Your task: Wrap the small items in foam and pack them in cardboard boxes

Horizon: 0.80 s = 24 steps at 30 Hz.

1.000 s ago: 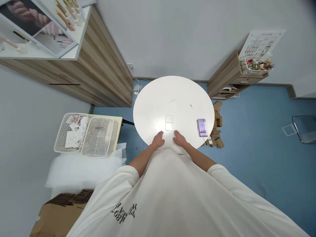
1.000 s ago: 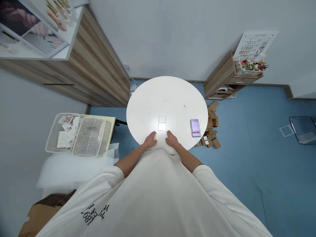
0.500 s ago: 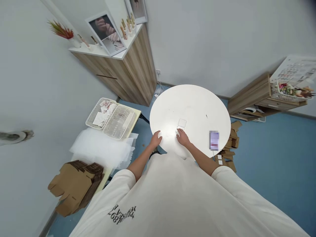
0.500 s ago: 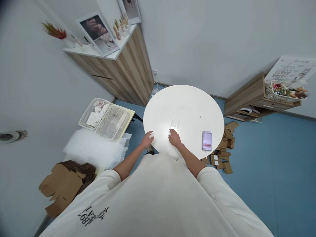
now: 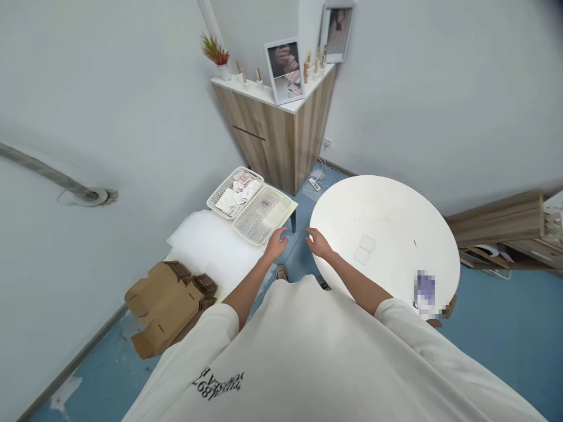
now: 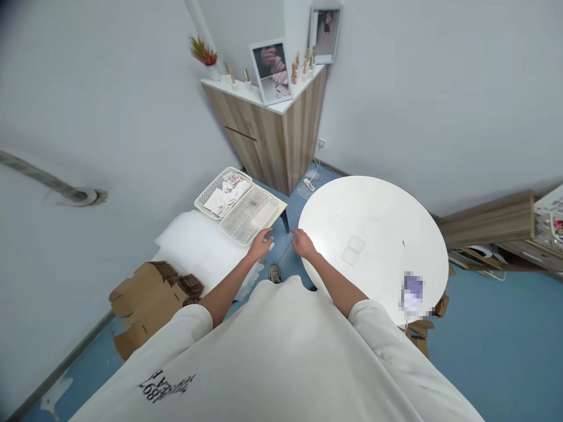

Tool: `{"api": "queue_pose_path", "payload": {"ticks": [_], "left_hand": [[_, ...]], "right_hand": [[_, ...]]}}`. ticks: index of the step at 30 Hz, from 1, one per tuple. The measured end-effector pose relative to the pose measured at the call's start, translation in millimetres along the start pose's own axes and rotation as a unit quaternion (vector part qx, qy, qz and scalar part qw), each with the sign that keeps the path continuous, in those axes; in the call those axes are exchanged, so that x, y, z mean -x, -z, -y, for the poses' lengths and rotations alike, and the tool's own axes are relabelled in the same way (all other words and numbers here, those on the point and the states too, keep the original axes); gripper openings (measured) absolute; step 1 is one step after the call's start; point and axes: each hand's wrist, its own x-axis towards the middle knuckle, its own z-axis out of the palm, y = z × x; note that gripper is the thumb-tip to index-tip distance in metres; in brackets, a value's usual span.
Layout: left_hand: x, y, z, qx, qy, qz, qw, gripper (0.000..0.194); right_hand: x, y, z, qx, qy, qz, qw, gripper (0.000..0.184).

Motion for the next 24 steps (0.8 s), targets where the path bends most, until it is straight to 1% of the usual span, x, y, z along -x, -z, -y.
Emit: {"api": "queue_pose_path", "payload": {"ticks": [3, 6, 9, 11, 13, 15, 17, 20, 24], "left_hand": [[-16.4, 38.4, 32.6, 0.013, -0.009, -0.037, 0.999, 0.042], [-34.8, 76.5, 63.4, 0.021, -0.035, -0.069, 0.997, 0.040], [-52.9, 115.4, 89.6, 0.014, -0.051, -0.096, 0.994, 0.038], [-64.3, 139.7, 104.1, 0.006, -0.044, -0.120, 0.992, 0.036], [-75.7, 160.0, 116.1, 0.000, -0.039, -0.135, 0.990, 0.036], [-88.1, 175.2, 125.0, -0.012, -0.043, -0.140, 0.989, 0.036], [-103.0, 185.4, 130.9, -0.023, -0.048, -0.138, 0.989, 0.036], [-131.2, 194.3, 135.8, -0.032, -0.041, -0.136, 0.989, 0.035], [-177.9, 201.9, 138.7, -0.057, -0.014, -0.135, 0.989, 0.035]], "right_hand": [[-39.4, -17.0, 44.0, 0.001, 0.026, 0.019, 0.999, 0.049], [-76.8, -34.8, 79.4, -0.004, 0.046, 0.033, 0.998, 0.047], [-110.0, -50.4, 107.5, -0.012, 0.073, 0.037, 0.997, 0.044], [-128.8, -58.4, 123.1, -0.017, 0.086, 0.039, 0.995, 0.043], [-144.9, -64.3, 136.2, -0.020, 0.093, 0.042, 0.995, 0.042], [-159.2, -68.1, 146.5, -0.021, 0.096, 0.046, 0.994, 0.041], [-172.8, -70.1, 154.5, -0.017, 0.099, 0.052, 0.994, 0.040], [-194.3, -70.8, 164.8, -0.006, 0.102, 0.056, 0.993, 0.039], [-223.2, -71.0, 177.1, 0.001, 0.113, 0.048, 0.992, 0.040]]}}
